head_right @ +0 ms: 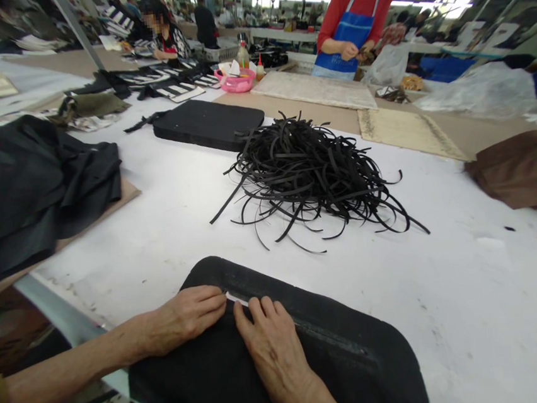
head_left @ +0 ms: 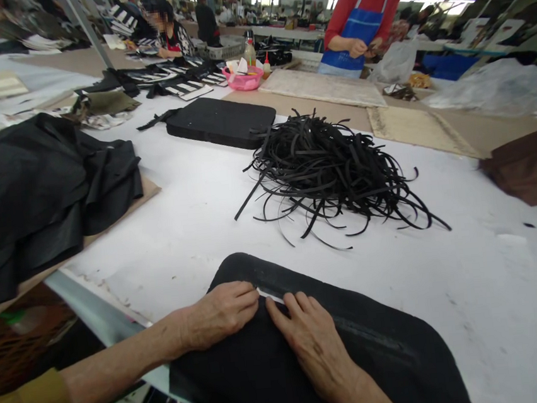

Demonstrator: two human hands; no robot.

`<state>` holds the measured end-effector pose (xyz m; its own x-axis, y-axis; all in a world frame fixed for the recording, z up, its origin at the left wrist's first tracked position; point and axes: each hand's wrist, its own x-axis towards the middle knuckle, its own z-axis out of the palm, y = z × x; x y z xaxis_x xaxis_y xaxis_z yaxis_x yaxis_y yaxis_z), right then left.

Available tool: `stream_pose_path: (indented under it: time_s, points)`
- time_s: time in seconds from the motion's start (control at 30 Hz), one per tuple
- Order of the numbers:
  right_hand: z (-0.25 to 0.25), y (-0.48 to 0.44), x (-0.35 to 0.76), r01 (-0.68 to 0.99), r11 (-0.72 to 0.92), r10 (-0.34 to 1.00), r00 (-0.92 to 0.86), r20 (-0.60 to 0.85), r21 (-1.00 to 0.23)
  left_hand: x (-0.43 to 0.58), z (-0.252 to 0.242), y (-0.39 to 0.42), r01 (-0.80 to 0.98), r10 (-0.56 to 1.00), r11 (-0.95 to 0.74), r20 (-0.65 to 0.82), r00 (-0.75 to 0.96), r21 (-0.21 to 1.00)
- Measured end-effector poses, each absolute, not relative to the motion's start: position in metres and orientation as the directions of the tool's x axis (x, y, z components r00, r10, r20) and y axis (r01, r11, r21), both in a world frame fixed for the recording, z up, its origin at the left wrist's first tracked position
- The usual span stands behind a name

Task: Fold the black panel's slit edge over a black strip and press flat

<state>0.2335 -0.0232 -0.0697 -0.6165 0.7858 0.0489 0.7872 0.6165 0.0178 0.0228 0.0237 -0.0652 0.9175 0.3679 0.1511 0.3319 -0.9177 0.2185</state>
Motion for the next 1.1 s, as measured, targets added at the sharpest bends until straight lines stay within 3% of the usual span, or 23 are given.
stream_pose_path:
  time_s: [0.23,0.37,0.57,0.87,0.93,1.1]
  points:
    - [-0.062,-0.022,0.222,0.813,0.578,0.814,-0.58,0.01,0.064,0.01,-0.074,0.024,0.403,0.486,-0.846,0.196,0.851,0.347]
    - [-0.06,-0.022,0.218,0.823,0.565,0.824,-0.566,-0.001,0.062,0.011,-0.076,0.023,0.511,0.595,-0.764,0.121,0.795,0.395]
    - [-0.066,-0.026,0.232,0.805,0.593,0.805,-0.594,0.008,0.027,0.016,-0.071,0.022,0.557,0.588,-0.76,-0.011,0.809,0.335]
    - [-0.075,-0.035,0.262,0.782,0.621,0.783,-0.616,0.083,-0.052,0.028,-0.062,0.009,0.651,0.71,-0.672,0.055,0.702,0.354]
    - [-0.074,-0.033,0.259,0.785,0.617,0.786,-0.612,0.087,-0.049,0.044,-0.06,0.003,0.628,0.679,-0.698,0.04,0.733,0.345]
    - [-0.072,-0.032,0.258,0.796,0.604,0.796,-0.599,0.087,-0.036,0.077,-0.074,-0.011,0.6,0.598,-0.778,-0.074,0.798,0.184]
